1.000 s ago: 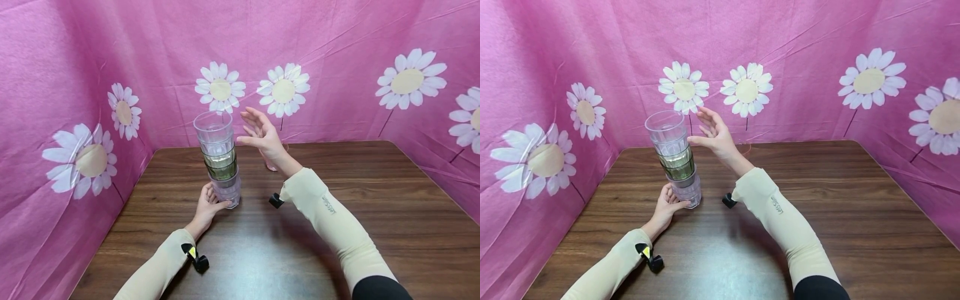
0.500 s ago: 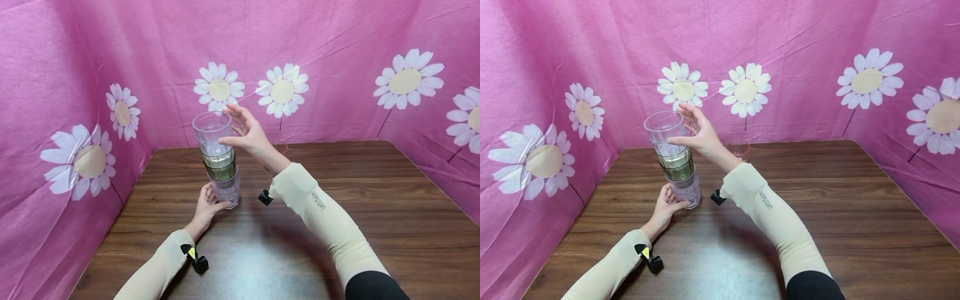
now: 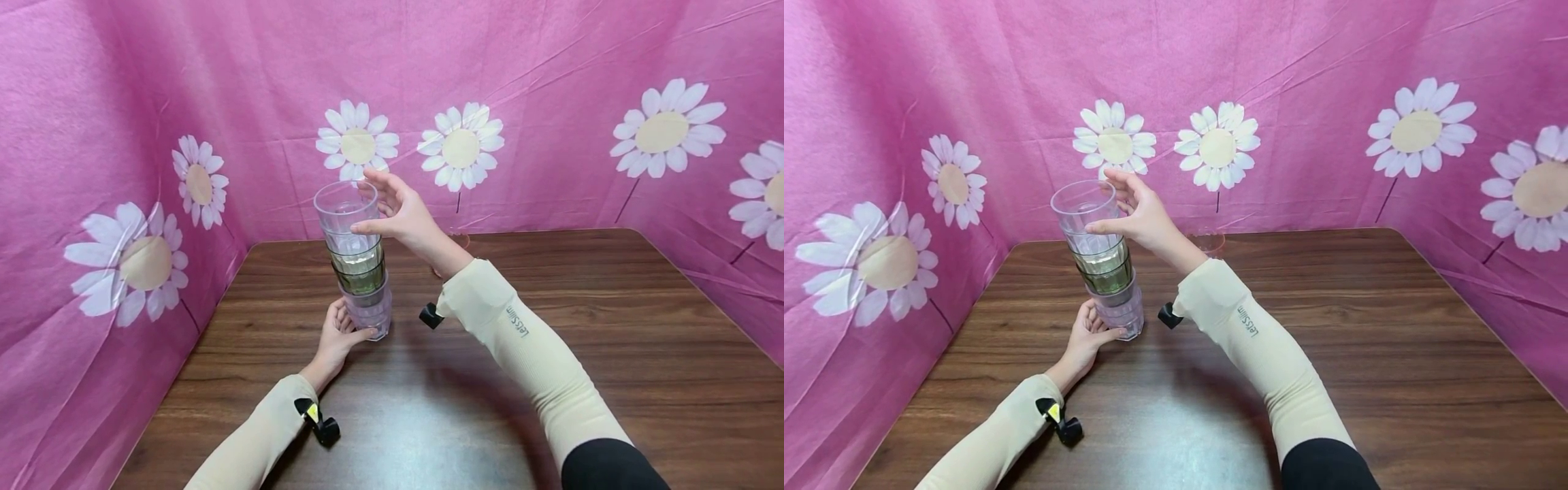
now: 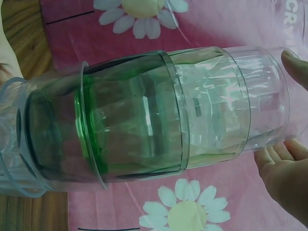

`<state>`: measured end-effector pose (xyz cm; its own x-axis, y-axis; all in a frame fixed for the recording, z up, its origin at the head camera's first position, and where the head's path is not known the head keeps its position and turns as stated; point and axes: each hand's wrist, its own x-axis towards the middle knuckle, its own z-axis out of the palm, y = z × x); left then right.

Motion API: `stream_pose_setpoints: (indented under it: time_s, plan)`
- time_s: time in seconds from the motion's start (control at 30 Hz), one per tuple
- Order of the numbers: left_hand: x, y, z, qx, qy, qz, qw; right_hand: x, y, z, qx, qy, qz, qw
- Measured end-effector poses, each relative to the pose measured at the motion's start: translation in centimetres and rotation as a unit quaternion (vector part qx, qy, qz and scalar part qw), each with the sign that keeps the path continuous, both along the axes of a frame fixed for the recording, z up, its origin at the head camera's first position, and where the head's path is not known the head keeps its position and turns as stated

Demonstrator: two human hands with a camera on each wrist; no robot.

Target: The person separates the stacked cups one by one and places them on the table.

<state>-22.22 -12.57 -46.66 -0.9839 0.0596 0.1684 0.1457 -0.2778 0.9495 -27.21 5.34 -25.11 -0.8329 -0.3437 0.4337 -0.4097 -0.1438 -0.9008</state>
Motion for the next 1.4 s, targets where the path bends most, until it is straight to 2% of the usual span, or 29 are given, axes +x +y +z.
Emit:
stream_pose_setpoints:
  time_s: [0.7,0.93,1.4]
  plan:
    - [-0.01,0.00,-0.03,0.006,0.000,0.001,1.0000,0.11,0.08,0.08,-0.003,-0.022,-0.028,0.999]
    - [-0.06,0.01,0.00,0.004,0.004,0.001,1.0000,0.04,0.12,0.42,-0.009,-0.001,-0.047,0.999]
    - [0.00,0.04,0.12,0.001,-0.001,0.003,1.0000,0.44,0.13,0.76,-0.041,-0.009,-0.043,0.998]
